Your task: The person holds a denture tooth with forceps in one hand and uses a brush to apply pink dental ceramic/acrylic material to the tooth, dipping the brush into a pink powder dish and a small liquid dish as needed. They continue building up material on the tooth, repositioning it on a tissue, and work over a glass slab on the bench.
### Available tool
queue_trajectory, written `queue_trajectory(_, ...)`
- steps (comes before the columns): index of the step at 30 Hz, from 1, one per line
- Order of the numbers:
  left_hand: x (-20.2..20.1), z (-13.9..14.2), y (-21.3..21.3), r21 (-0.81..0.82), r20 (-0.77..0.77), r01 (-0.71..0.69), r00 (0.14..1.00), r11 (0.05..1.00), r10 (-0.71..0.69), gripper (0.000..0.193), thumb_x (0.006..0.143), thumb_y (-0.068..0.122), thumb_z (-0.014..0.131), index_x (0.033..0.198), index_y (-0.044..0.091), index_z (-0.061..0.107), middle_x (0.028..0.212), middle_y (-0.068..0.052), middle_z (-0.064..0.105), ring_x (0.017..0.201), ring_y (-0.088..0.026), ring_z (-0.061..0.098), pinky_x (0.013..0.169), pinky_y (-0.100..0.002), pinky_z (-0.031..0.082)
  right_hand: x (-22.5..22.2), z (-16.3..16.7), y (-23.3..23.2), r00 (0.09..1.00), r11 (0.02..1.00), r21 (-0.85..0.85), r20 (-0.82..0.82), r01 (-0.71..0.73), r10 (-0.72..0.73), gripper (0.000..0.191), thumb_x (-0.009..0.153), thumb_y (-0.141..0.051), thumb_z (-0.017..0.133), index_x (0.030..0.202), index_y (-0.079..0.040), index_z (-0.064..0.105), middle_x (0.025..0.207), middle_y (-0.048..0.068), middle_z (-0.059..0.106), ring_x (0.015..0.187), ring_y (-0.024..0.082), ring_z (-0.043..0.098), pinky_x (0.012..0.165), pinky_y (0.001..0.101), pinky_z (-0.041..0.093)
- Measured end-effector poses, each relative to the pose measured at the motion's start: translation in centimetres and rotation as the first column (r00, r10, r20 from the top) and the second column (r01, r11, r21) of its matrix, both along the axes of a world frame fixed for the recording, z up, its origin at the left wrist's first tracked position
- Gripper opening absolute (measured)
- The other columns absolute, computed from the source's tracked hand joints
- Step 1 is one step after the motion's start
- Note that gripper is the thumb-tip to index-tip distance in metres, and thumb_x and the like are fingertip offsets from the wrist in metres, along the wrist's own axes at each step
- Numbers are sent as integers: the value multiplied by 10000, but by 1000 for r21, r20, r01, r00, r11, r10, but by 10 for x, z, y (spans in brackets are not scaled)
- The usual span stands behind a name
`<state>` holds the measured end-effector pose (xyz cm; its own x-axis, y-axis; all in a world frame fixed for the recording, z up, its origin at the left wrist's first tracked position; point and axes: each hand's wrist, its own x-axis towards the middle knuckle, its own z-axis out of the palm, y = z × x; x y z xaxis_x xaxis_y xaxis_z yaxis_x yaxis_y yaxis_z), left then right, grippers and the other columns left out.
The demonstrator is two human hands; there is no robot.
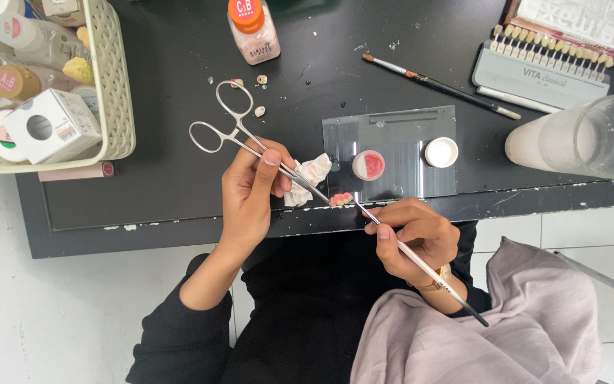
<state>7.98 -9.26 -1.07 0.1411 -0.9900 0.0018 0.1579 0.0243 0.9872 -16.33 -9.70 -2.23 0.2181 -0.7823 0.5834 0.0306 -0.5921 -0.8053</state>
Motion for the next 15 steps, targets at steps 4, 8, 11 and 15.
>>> queue_trajectory(4, 0, 0, 0, 9, 2, -2, 1000, 1000, 2, 309, 1129, 320, 527, 1019, 53, 634, 831, 11, 610, 720, -32, 528, 649, -195, 427, 0, 3, -1, 999, 1000, -7, -49, -4, 4, 236, 927, 66, 655, 914, -40, 445, 767, 147, 675, 720, 196, 708, 716, 365, 667)
queue_trajectory(8, 0, 0, -1, 4, 0, -2, 1000, 1000, 2, 309, 1126, 321, 527, 1017, 53, 637, 828, 11, 612, 713, -34, 529, 640, -196, 428, 3, 5, -2, 999, 1000, -10, -47, -1, 0, 238, 916, 67, 661, 906, -44, 452, 763, 144, 679, 722, 196, 710, 716, 364, 668)
queue_trajectory(11, 0, 1, 0, -5, -3, 3, 1000, 1000, -3, 307, 1133, 319, 526, 1017, 55, 630, 840, 10, 610, 724, -35, 529, 648, -196, 425, 3, 4, -1, 999, 1000, -12, -50, 12, -12, 238, 907, 69, 668, 907, -40, 457, 764, 142, 674, 720, 194, 710, 714, 360, 660)
queue_trajectory(15, 0, 1, 0, 5, 0, -4, 1000, 1000, 4, 310, 1132, 318, 525, 1013, 53, 635, 833, 8, 611, 719, -35, 527, 647, -197, 428, 3, 4, -2, 997, 1000, -24, -74, 17, -19, 246, 897, 74, 674, 907, -41, 457, 761, 135, 679, 719, 193, 721, 686, 337, 656)
